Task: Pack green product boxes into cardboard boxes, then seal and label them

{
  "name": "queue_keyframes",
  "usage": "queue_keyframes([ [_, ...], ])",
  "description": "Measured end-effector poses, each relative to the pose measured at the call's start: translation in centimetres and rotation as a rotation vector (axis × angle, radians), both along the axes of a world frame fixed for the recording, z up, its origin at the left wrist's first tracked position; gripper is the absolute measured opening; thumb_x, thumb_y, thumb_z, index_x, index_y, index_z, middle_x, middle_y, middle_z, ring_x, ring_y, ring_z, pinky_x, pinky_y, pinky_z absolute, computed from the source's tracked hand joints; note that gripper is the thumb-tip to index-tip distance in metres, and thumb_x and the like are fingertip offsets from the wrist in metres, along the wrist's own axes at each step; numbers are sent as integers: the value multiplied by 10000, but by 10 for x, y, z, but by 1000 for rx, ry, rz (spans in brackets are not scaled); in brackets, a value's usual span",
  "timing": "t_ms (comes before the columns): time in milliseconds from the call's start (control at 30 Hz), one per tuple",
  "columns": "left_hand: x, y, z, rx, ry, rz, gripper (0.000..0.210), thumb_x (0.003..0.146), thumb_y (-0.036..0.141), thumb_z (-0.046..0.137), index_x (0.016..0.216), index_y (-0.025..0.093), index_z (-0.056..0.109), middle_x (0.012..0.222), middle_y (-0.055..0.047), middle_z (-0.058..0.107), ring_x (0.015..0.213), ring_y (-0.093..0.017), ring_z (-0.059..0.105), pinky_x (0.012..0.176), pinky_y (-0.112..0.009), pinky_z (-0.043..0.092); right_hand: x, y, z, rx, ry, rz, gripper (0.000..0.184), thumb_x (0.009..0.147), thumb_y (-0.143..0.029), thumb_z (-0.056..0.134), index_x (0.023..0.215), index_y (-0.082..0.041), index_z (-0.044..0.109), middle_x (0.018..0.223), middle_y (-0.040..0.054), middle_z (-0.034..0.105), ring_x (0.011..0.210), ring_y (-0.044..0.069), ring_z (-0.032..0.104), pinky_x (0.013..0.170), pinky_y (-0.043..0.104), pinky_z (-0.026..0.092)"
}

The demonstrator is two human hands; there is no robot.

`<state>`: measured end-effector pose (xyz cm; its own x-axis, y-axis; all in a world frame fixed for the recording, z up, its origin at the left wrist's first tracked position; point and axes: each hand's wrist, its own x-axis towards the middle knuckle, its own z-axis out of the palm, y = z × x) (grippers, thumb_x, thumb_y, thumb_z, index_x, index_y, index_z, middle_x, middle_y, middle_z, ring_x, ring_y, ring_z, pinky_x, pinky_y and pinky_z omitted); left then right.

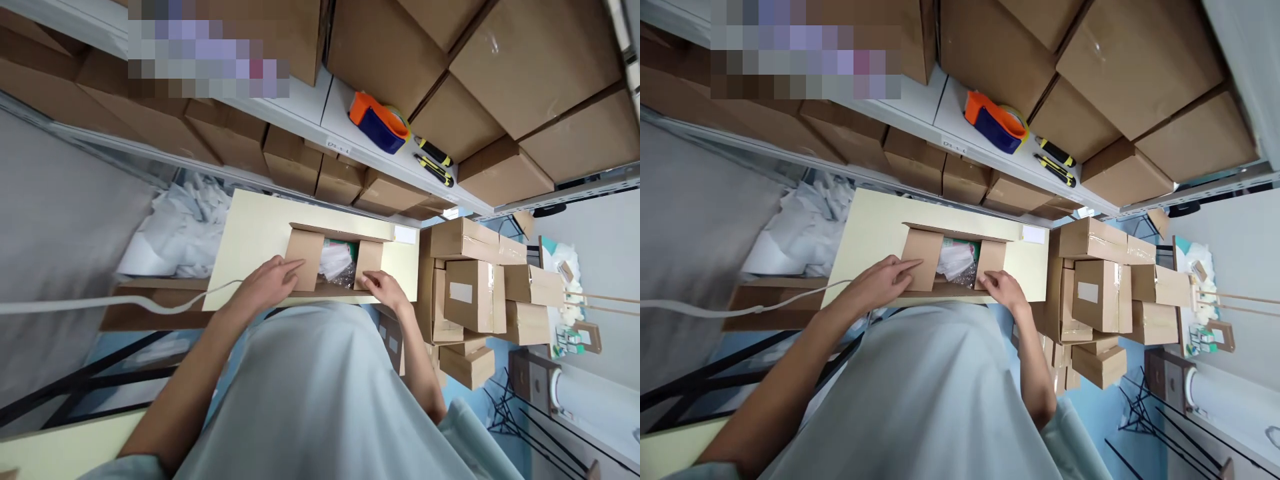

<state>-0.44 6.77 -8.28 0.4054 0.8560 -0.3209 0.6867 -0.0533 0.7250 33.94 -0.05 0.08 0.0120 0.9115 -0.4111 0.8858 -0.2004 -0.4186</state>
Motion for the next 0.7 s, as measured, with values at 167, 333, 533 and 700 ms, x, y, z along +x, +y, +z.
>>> queue_keyframes([
  [167, 4, 12, -10, -70, 90, -42, 623, 905, 372, 579, 1498, 334, 765, 1030, -73, 724, 975, -311, 740, 980, -395, 577, 11, 18, -10, -202, -38, 79, 434, 1095, -600, 601, 1275, -298, 855, 1165, 92, 861, 1029, 310, 790, 857, 375, 583],
  [333, 5, 26, -12, -92, 127, -66, 564, 900, 398, 598, 1416, 340, 816, 1023, -82, 752, 1026, -328, 758, 990, -398, 581, 21, 30, -14, -274, 5, 113, 519, 1059, -724, 613, 1231, -303, 862, 1103, 79, 860, 929, 303, 776, 788, 362, 547],
  [533, 1, 9, 11, 35, 94, 150, 527, 1060, 559, 465, 1324, 276, 823, 1174, -96, 758, 854, -252, 731, 972, -398, 574, 54, 15, -2, -193, 244, 132, 749, 840, -680, 907, 1424, -233, 764, 1032, 50, 797, 858, 227, 735, 781, 316, 564],
  [700, 23, 11, 6, 236, 59, 453, 733, 1127, 537, 418, 1678, 55, 428, 1467, -250, 638, 1186, -334, 717, 1140, -470, 524, 62, 6, -19, -138, 163, -130, 552, 943, -545, 818, 1400, -252, 715, 1039, 19, 757, 859, 201, 721, 830, 325, 569],
])
